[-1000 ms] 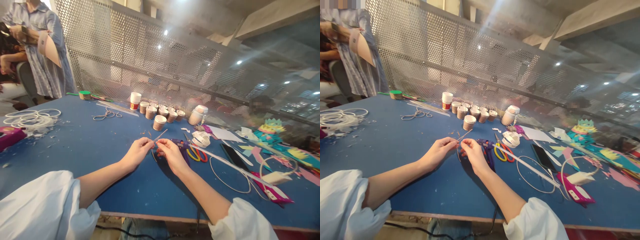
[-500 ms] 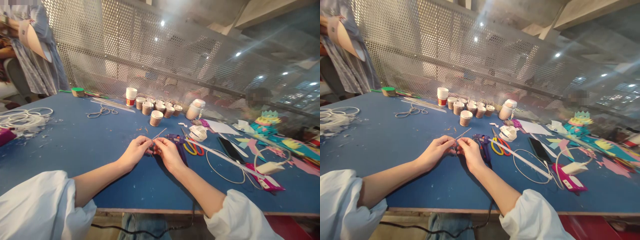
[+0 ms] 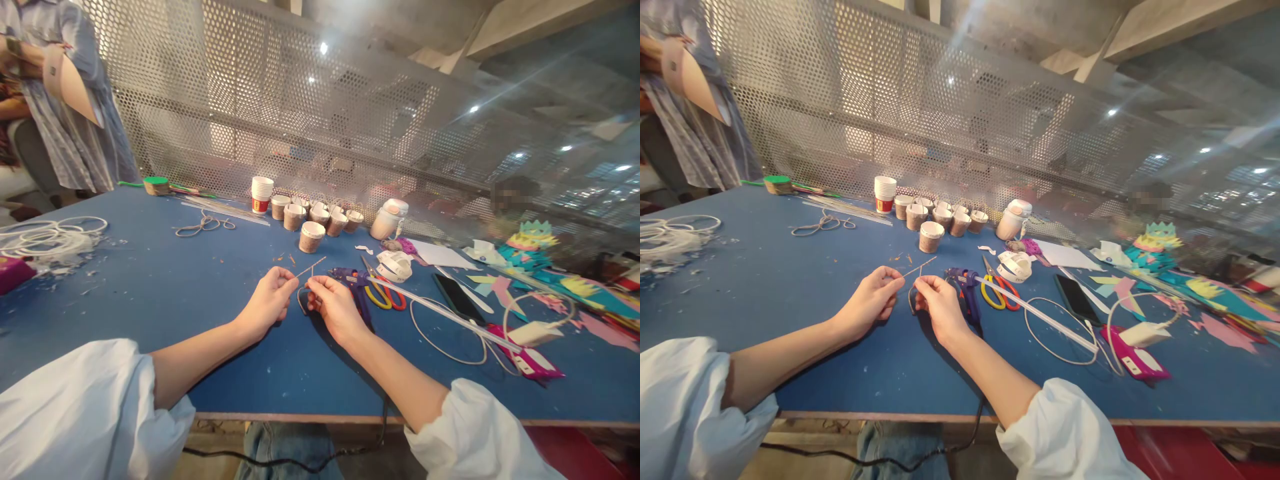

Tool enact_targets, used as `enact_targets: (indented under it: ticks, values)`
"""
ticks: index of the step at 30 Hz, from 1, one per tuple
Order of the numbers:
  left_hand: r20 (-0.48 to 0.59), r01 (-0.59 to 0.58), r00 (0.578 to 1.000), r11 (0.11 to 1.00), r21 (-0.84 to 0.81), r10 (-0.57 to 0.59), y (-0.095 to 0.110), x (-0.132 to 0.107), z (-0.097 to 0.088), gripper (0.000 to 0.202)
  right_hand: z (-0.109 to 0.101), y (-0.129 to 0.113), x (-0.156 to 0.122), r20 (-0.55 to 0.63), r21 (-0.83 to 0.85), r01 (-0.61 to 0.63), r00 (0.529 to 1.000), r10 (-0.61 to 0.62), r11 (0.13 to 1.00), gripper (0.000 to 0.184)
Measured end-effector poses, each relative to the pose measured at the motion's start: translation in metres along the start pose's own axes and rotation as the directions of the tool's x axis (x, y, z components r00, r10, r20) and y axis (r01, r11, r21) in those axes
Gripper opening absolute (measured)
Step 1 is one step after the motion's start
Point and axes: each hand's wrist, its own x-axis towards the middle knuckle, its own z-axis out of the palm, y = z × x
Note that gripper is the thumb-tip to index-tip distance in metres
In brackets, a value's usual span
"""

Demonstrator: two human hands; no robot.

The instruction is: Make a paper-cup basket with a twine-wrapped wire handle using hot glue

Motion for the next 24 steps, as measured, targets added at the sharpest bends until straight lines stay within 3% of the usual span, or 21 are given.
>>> enact_targets:
  ticks: [24]
  values:
    - [0.035, 0.082, 0.996, 0.996, 0.025, -0.083, 0.0030, -0.0008, -0.0009, 0.027, -0.0013, -0.0008, -0.0016, 0.009, -0.037, 0.015, 1.000, -0.015, 0.999, 0.028]
